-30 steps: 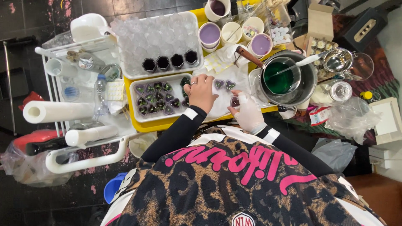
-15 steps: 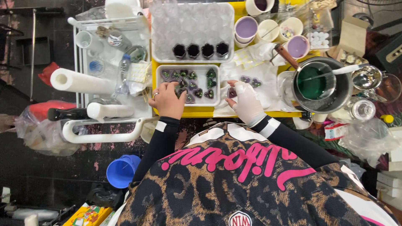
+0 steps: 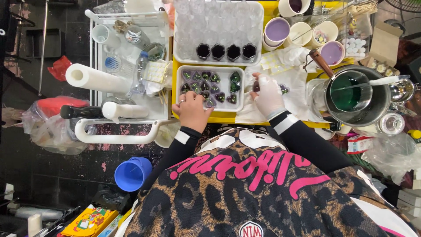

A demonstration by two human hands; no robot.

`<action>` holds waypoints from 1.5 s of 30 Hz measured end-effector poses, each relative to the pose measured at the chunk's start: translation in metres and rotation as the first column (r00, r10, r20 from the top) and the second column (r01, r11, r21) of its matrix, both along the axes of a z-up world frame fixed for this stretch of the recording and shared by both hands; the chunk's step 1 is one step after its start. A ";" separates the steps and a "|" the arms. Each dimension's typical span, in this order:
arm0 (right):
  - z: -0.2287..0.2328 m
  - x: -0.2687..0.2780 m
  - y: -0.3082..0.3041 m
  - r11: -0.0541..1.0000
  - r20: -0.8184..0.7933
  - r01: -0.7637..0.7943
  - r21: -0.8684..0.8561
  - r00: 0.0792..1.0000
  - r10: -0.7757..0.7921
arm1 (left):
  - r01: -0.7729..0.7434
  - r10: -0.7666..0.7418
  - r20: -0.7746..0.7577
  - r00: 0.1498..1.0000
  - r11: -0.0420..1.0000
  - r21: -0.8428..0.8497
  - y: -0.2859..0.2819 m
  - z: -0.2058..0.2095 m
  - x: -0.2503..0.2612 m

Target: Pouring melted green wax into heart-shaped molds and arranging the molds on a tray.

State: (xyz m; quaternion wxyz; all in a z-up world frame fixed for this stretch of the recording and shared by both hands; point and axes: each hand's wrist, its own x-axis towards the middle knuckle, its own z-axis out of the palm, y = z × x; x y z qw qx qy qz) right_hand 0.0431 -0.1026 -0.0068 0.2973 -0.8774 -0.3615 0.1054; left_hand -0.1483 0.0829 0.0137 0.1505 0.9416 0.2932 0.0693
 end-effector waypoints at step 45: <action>-0.005 0.027 0.017 0.988 -0.107 0.057 -0.144 0.992 -0.073 | 0.297 -0.297 0.005 0.955 0.955 0.005 0.011 -0.023 0.027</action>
